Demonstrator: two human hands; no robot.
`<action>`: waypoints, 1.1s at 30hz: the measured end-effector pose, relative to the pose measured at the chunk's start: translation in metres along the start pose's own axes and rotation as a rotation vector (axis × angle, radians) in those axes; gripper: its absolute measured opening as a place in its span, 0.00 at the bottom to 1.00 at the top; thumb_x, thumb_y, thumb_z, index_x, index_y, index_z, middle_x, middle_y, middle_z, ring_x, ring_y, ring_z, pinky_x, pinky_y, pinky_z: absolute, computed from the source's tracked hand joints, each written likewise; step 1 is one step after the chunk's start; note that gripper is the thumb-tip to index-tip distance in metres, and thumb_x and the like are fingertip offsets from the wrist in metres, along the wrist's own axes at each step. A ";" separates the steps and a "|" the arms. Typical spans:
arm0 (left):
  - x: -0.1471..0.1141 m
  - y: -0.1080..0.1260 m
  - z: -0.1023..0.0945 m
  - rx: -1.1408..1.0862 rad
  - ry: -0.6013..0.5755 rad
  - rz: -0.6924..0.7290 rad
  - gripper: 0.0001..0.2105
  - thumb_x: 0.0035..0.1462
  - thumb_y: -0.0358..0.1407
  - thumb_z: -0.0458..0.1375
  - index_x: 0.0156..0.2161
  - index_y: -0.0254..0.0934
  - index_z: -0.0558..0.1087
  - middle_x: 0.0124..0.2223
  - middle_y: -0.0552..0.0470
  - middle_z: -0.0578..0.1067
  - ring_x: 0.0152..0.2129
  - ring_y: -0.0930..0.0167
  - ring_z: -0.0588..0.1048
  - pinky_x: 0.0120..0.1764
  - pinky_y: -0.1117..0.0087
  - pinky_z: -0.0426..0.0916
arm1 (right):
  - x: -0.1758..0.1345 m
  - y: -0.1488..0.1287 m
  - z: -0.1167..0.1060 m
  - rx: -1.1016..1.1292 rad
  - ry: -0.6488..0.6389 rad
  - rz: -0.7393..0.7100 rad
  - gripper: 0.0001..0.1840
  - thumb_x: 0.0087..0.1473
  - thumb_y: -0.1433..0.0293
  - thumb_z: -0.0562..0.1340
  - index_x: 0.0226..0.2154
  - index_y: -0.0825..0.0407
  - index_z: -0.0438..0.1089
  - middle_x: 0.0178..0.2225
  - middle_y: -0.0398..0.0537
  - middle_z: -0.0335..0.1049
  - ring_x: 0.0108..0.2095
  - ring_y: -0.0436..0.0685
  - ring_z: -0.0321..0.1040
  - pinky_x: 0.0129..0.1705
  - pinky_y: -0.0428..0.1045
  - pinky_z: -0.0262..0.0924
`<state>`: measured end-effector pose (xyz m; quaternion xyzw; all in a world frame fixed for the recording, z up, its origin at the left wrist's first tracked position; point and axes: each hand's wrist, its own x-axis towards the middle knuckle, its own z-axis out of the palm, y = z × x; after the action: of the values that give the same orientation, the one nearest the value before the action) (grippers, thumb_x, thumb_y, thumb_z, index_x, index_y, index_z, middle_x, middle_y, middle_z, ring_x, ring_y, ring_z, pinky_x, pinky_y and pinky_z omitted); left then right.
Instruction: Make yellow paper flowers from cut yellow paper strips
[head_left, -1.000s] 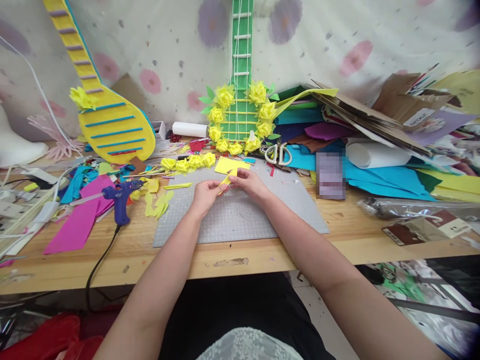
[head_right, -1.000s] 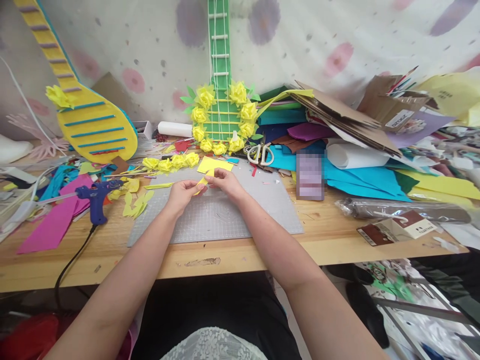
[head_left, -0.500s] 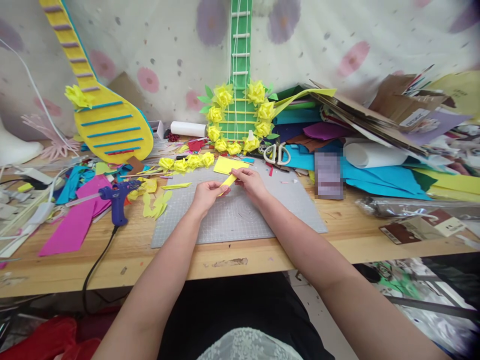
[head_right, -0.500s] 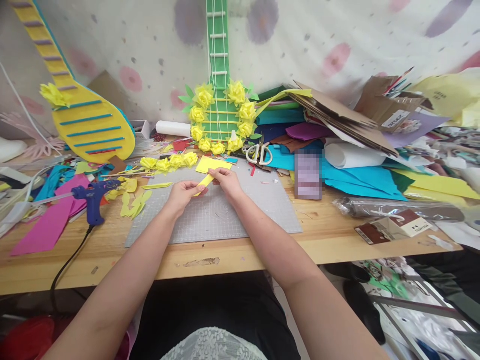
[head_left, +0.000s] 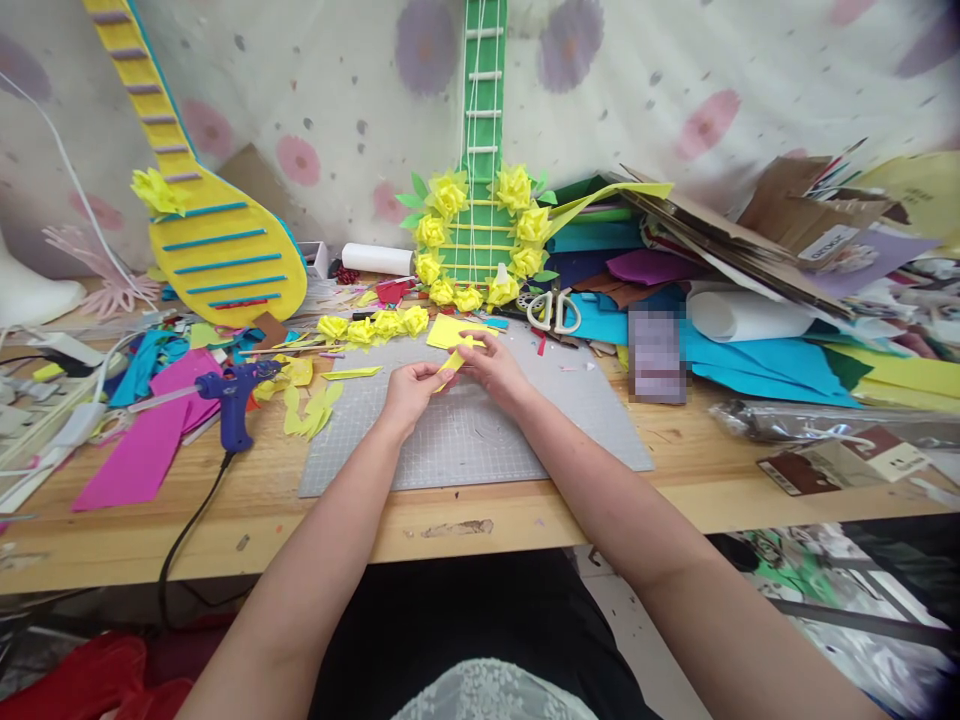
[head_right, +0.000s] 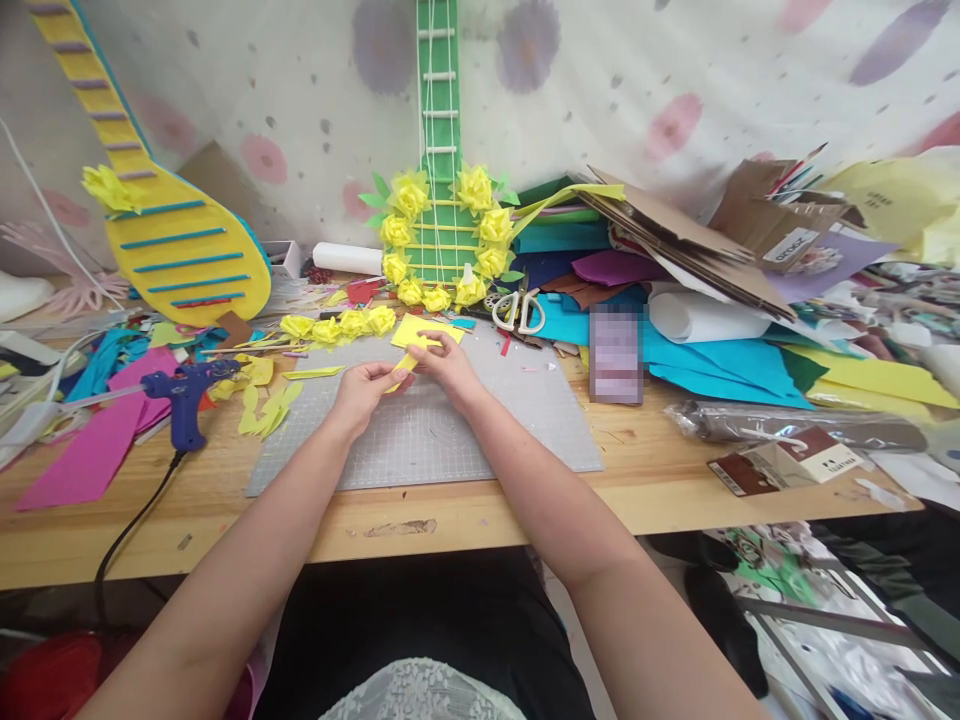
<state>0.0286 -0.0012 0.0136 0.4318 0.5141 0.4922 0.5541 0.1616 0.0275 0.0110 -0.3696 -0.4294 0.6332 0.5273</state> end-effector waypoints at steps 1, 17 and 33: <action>0.000 0.000 0.000 0.005 0.005 0.005 0.18 0.28 0.43 0.67 0.26 0.32 0.74 0.25 0.50 0.76 0.25 0.71 0.74 0.36 0.67 0.67 | 0.000 0.002 0.001 -0.018 -0.016 0.004 0.27 0.29 0.61 0.70 0.34 0.49 0.63 0.26 0.40 0.69 0.28 0.49 0.67 0.36 0.49 0.63; 0.007 -0.007 -0.003 0.087 0.056 0.115 0.16 0.40 0.44 0.62 0.30 0.33 0.75 0.28 0.49 0.77 0.27 0.68 0.76 0.33 0.66 0.69 | 0.011 0.004 -0.007 -0.043 0.163 -0.063 0.27 0.26 0.64 0.70 0.28 0.50 0.56 0.24 0.38 0.67 0.26 0.48 0.66 0.35 0.48 0.61; 0.008 0.003 -0.015 0.186 0.099 0.141 0.20 0.43 0.51 0.56 0.26 0.33 0.73 0.24 0.47 0.76 0.23 0.69 0.74 0.29 0.69 0.67 | 0.009 -0.003 -0.014 -0.028 0.192 -0.115 0.26 0.26 0.64 0.71 0.27 0.50 0.56 0.22 0.37 0.66 0.25 0.48 0.66 0.34 0.48 0.61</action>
<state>0.0133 0.0068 0.0144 0.4915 0.5528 0.5007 0.4495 0.1738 0.0384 0.0087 -0.4107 -0.4062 0.5577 0.5961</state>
